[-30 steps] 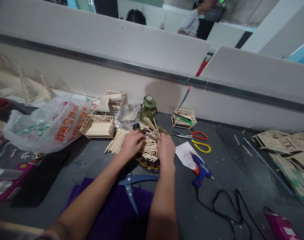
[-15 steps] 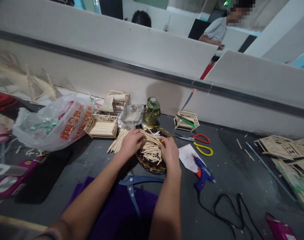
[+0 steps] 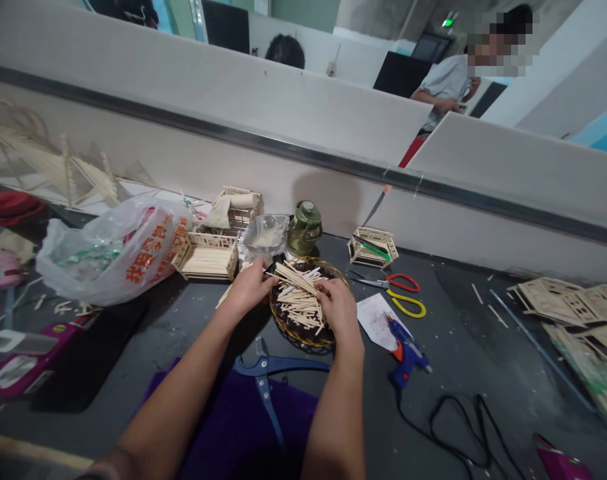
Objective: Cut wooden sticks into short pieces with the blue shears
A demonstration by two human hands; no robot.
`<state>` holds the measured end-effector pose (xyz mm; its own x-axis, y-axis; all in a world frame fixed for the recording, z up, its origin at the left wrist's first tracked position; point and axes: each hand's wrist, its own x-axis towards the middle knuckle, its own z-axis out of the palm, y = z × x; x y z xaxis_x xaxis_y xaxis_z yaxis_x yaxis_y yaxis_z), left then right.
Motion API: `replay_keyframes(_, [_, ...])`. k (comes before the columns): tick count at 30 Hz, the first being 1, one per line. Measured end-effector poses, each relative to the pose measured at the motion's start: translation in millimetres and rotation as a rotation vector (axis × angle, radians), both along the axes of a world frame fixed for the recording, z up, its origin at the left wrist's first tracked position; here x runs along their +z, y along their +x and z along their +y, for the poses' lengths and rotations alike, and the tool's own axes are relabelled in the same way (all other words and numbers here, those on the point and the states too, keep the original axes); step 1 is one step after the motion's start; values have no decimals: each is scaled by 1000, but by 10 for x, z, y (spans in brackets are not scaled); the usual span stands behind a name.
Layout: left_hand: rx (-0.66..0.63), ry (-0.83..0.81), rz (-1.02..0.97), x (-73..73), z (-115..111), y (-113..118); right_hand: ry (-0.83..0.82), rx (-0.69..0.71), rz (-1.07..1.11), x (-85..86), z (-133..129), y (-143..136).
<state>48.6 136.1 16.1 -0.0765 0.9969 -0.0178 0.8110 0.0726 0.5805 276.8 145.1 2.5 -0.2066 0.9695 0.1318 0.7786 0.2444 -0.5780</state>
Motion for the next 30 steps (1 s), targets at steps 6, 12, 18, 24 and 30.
replay_keyframes(6, [-30,26,-227,-128,39,36,-31,-20,-80,15,22,-30])
replay_keyframes(12, [2,136,-323,-261,67,125,9,-64,-128,-41,55,-35])
replay_keyframes(18, [38,158,-364,-323,131,161,102,-105,-145,-84,73,-50])
replay_keyframes(24, [50,171,-268,-285,120,154,70,-78,-97,36,43,31])
replay_keyframes(30, [42,276,-266,-227,113,148,-98,-8,-194,81,32,-21])
